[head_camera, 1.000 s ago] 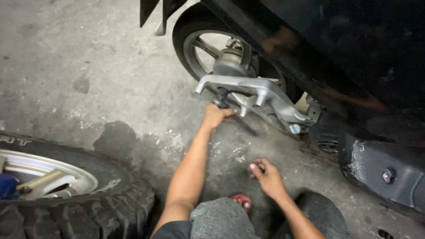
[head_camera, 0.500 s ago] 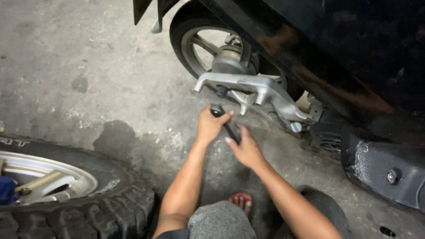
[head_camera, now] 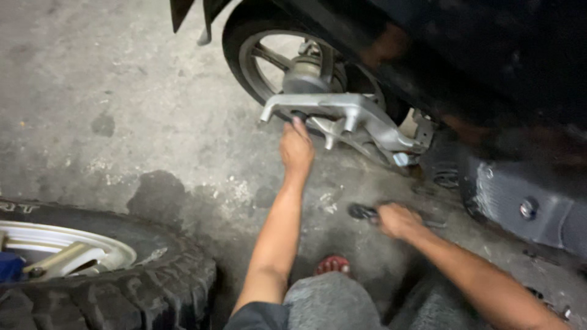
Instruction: The person uses a screwdriver and socket wrench to remove bolts from the rear footpeg assembly of a black scooter. They detach the footpeg bracket and place it aside, then continue to remove additional fasteners from the rear wheel area.
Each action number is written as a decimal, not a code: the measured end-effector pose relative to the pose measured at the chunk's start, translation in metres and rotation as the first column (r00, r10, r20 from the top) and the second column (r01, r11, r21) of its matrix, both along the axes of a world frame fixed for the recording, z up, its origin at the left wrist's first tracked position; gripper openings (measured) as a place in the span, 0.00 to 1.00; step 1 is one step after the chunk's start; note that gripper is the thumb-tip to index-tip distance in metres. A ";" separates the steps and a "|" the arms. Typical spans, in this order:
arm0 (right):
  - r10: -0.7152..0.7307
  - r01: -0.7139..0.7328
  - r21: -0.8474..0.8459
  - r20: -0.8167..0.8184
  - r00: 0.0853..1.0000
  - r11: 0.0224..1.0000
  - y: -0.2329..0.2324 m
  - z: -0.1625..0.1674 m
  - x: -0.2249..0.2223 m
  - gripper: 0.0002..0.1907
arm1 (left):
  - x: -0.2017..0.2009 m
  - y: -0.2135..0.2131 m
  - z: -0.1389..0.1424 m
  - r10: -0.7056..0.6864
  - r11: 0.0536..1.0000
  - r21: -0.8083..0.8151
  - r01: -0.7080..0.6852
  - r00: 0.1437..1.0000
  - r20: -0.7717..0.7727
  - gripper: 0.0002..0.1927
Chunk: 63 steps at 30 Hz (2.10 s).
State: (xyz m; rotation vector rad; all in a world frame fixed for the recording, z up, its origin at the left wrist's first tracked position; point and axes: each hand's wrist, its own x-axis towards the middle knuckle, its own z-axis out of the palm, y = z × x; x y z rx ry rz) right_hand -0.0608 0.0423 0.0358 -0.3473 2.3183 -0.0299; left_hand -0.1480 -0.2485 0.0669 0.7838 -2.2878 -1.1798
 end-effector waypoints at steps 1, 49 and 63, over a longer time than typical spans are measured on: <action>0.107 -0.109 0.058 0.032 0.994 0.992 0.015 -0.001 0.002 0.18 | -0.003 0.000 -0.002 0.016 0.992 0.124 -0.017 1.000 0.009 0.29; -0.604 0.644 -0.764 0.532 0.593 -0.041 0.006 -0.076 -0.034 0.23 | -0.005 -0.028 -0.017 0.135 0.439 0.858 0.266 0.925 -0.356 0.23; -0.584 0.656 -0.754 0.550 0.597 -0.039 0.005 -0.079 -0.036 0.21 | -0.008 -0.033 -0.007 0.117 0.286 0.915 0.283 0.938 -0.327 0.15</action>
